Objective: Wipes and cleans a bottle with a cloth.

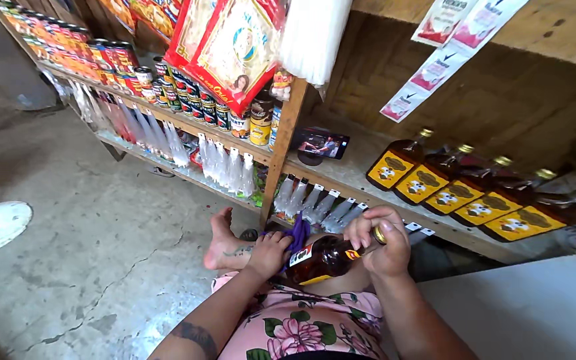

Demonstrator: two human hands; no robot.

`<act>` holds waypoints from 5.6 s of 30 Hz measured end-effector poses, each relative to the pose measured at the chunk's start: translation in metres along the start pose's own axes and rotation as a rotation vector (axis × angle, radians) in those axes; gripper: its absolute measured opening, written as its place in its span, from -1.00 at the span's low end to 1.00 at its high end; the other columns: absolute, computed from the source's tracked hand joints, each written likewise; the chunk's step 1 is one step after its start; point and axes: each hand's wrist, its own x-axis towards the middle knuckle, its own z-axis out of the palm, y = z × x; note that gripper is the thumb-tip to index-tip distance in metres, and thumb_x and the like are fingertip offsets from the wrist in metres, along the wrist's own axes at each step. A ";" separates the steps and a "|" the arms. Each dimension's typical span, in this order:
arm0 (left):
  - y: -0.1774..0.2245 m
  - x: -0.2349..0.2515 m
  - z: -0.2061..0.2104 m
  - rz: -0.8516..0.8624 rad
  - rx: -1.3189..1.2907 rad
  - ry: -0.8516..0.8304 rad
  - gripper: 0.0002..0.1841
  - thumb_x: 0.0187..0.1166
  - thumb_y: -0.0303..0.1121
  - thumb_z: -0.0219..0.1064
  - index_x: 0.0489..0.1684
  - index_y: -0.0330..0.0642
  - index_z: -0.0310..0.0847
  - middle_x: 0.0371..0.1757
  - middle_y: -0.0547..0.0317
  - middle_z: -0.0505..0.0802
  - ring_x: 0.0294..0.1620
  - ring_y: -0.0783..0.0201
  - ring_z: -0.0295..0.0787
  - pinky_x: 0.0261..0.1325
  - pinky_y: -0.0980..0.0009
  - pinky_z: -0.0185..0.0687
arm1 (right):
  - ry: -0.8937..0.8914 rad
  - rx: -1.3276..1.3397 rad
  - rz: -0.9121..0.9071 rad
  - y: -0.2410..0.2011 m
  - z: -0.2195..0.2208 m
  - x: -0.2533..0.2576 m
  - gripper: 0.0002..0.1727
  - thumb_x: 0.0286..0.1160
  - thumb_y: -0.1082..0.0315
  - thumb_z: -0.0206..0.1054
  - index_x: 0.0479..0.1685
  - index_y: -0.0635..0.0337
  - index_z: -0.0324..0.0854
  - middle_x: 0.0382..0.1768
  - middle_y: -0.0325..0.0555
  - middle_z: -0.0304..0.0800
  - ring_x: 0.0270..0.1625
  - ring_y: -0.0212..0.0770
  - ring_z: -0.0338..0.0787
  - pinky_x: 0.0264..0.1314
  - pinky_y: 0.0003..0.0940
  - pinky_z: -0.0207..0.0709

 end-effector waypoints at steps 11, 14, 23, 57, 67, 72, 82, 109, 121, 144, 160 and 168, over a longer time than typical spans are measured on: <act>0.000 0.000 0.001 -0.010 -0.015 0.004 -0.57 0.75 -0.11 0.14 0.55 0.08 0.53 0.59 -0.04 0.61 0.66 -0.13 0.43 0.61 -0.22 0.28 | 0.023 0.004 0.005 -0.001 0.001 0.002 -0.74 0.72 0.01 0.17 -0.05 -0.16 0.73 -0.65 -0.40 0.67 -0.59 -0.41 0.68 -0.35 -0.44 0.68; 0.000 0.000 0.000 -0.010 -0.016 0.003 -0.57 0.75 -0.11 0.15 0.55 0.08 0.53 0.59 -0.02 0.61 0.66 -0.12 0.42 0.61 -0.21 0.28 | 0.021 0.012 0.003 -0.001 0.001 0.002 -0.75 0.72 0.02 0.17 -0.04 -0.15 0.72 -0.64 -0.39 0.67 -0.58 -0.41 0.69 -0.34 -0.44 0.69; -0.001 0.000 0.001 -0.007 -0.015 0.010 -0.57 0.75 -0.11 0.14 0.55 0.09 0.53 0.58 -0.01 0.61 0.67 -0.10 0.42 0.61 -0.19 0.28 | 0.014 0.012 -0.003 -0.001 0.002 0.001 -0.75 0.72 0.01 0.18 -0.03 -0.14 0.72 -0.64 -0.39 0.66 -0.59 -0.41 0.68 -0.33 -0.43 0.69; 0.035 -0.022 -0.011 0.517 -0.483 0.308 -0.48 0.78 -0.11 0.10 0.53 -0.31 0.55 0.62 -0.20 0.57 0.68 -0.01 0.46 0.71 0.01 0.32 | 0.177 -0.049 0.005 0.000 -0.005 0.003 -0.71 0.74 -0.08 0.13 -0.08 -0.22 0.70 -0.62 -0.45 0.67 -0.61 -0.50 0.64 -0.43 -0.56 0.60; 0.011 -0.032 0.003 0.442 -0.450 0.303 -0.55 0.71 -0.23 0.14 0.35 -0.40 0.66 0.41 -0.26 0.74 0.52 -0.04 0.63 0.63 0.03 0.42 | 0.193 -0.036 0.026 0.004 -0.006 0.006 -0.70 0.74 -0.10 0.12 -0.10 -0.20 0.67 -0.66 -0.43 0.60 -0.62 -0.43 0.64 -0.36 -0.44 0.68; 0.051 -0.025 -0.024 0.588 -0.273 0.443 -0.57 0.69 -0.18 0.17 0.50 0.08 0.63 0.57 -0.24 0.62 0.58 -0.06 0.58 0.58 0.00 0.48 | 0.162 -0.034 -0.002 0.003 -0.007 0.002 -0.69 0.76 -0.08 0.09 -0.03 -0.17 0.66 -0.59 -0.43 0.63 -0.56 -0.45 0.65 -0.33 -0.47 0.64; 0.054 -0.023 -0.015 0.605 -0.305 0.501 -0.54 0.73 -0.01 0.13 0.51 0.08 0.59 0.55 -0.18 0.63 0.59 0.00 0.55 0.60 0.01 0.44 | 0.121 -0.062 -0.034 0.003 -0.006 -0.006 -0.68 0.78 -0.09 0.07 -0.01 -0.16 0.62 -0.57 -0.43 0.64 -0.50 -0.45 0.68 -0.27 -0.46 0.66; 0.040 -0.028 0.008 0.621 -0.436 0.571 -0.61 0.62 0.01 0.31 0.38 0.24 0.54 0.64 0.01 0.49 0.67 0.21 0.41 0.67 0.19 0.39 | -0.006 -0.064 -0.122 0.004 0.011 -0.011 -0.70 0.82 0.01 0.06 0.05 -0.09 0.64 -0.55 -0.42 0.64 -0.48 -0.50 0.67 -0.28 -0.55 0.61; 0.046 -0.031 -0.002 0.512 -0.502 0.522 -0.39 0.55 0.05 0.39 0.51 -0.07 0.51 0.47 -0.15 0.69 0.56 0.06 0.58 0.62 0.08 0.47 | 0.031 -0.037 -0.105 0.004 0.006 -0.010 -0.69 0.79 -0.04 0.09 0.00 -0.13 0.67 -0.56 -0.40 0.67 -0.52 -0.47 0.68 -0.32 -0.53 0.64; 0.046 -0.031 -0.005 0.700 -0.427 0.707 -0.81 0.59 -0.22 0.40 0.05 0.07 0.80 0.31 0.17 0.80 0.50 0.19 0.63 0.56 0.15 0.55 | 0.063 -0.041 -0.109 0.004 0.006 -0.009 -0.69 0.79 -0.04 0.09 -0.04 -0.12 0.65 -0.59 -0.39 0.63 -0.54 -0.43 0.67 -0.29 -0.45 0.67; 0.053 -0.033 -0.019 0.480 -0.422 0.509 -0.43 0.46 -0.06 0.47 0.43 -0.14 0.66 0.40 -0.15 0.76 0.45 0.03 0.69 0.51 0.02 0.58 | 0.062 0.001 -0.088 0.004 0.000 -0.008 -0.72 0.78 -0.04 0.11 -0.03 -0.18 0.68 -0.60 -0.40 0.65 -0.53 -0.42 0.70 -0.27 -0.43 0.70; 0.052 -0.035 -0.015 0.683 -0.158 0.730 -0.76 0.63 -0.16 0.33 0.11 0.02 0.78 0.29 0.04 0.82 0.45 0.16 0.68 0.56 0.25 0.51 | 0.066 0.012 -0.092 0.004 0.001 -0.009 -0.71 0.76 -0.04 0.13 -0.02 -0.15 0.68 -0.59 -0.39 0.66 -0.53 -0.41 0.70 -0.28 -0.43 0.69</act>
